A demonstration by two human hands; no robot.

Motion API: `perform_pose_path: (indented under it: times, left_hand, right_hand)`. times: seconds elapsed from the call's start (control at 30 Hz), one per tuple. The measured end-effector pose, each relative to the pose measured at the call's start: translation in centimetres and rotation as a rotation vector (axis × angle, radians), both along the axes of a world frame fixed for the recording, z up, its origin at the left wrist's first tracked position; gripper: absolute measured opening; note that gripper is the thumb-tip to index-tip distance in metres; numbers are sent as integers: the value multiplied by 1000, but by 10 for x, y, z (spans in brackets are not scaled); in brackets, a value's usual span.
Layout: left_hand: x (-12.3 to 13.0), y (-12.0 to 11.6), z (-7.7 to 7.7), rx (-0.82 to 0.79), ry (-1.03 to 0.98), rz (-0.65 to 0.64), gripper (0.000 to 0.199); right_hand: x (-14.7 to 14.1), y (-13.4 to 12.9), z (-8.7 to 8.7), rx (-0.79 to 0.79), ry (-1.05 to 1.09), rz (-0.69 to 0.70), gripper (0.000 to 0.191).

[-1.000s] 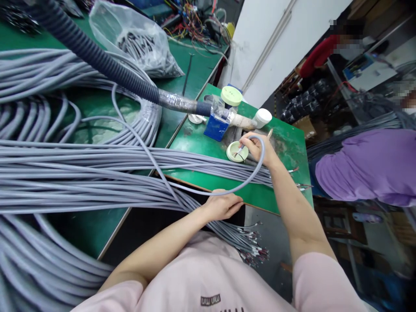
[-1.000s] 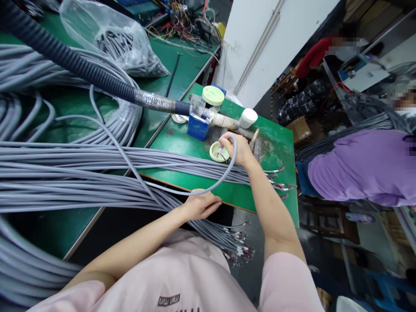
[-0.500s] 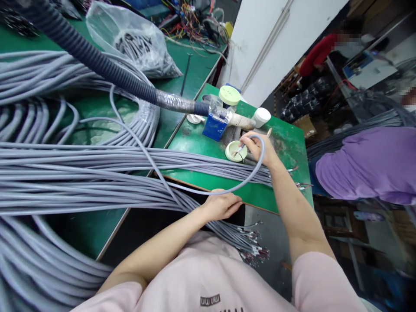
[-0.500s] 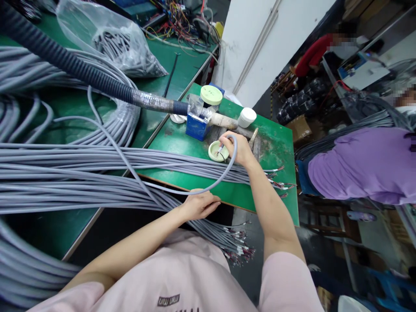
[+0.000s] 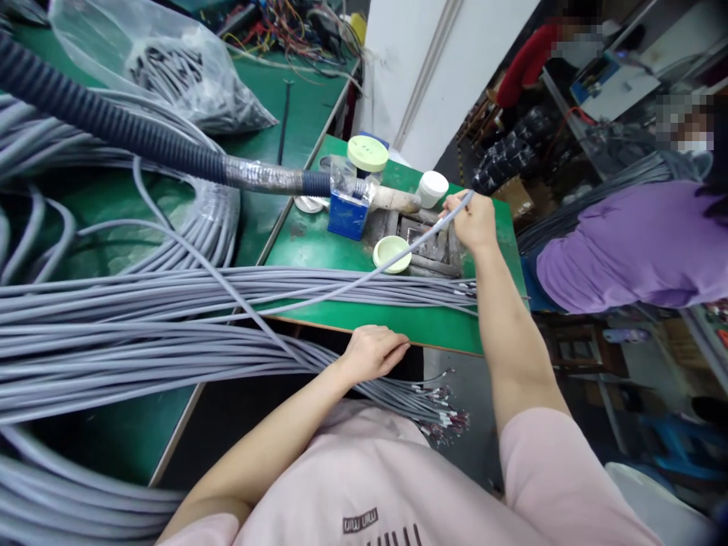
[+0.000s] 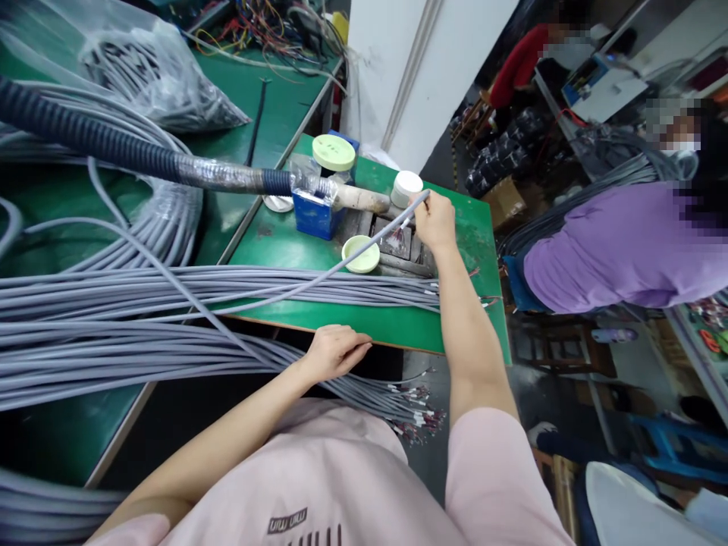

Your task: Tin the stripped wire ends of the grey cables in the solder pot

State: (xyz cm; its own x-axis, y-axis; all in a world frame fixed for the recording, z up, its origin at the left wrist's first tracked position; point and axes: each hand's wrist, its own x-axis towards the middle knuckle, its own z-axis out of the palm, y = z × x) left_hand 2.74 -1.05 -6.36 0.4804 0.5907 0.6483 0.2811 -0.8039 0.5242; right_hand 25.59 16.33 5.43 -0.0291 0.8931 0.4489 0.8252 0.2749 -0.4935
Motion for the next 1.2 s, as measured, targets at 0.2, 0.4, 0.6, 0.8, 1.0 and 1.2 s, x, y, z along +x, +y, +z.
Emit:
perform_pose_path:
  times: [0.2,0.4,0.6,0.8,1.0,1.2]
  left_hand:
    - [2,0,-2,4,16,-10,17]
    - [2,0,-3,5,25,-6,17]
    - [3,0,-1,10,32,5,19]
    - [3,0,-4,10,23,8,18]
    - [-1,1,9,-272,29,-80,26]
    - [-34,-8,67,-1296,-106,-888,46]
  right_hand:
    - [12,13,-23,-3,7,-98,35]
    - [12,17,-27,-29,8,-129,30]
    - [11,23,-32,-42,10,-124,28]
    - [12,29,-42,-79,15,-143,26]
    - [-3,-14,3,18,35,3,32]
    - [-31,-119,53,91,-200,337,21]
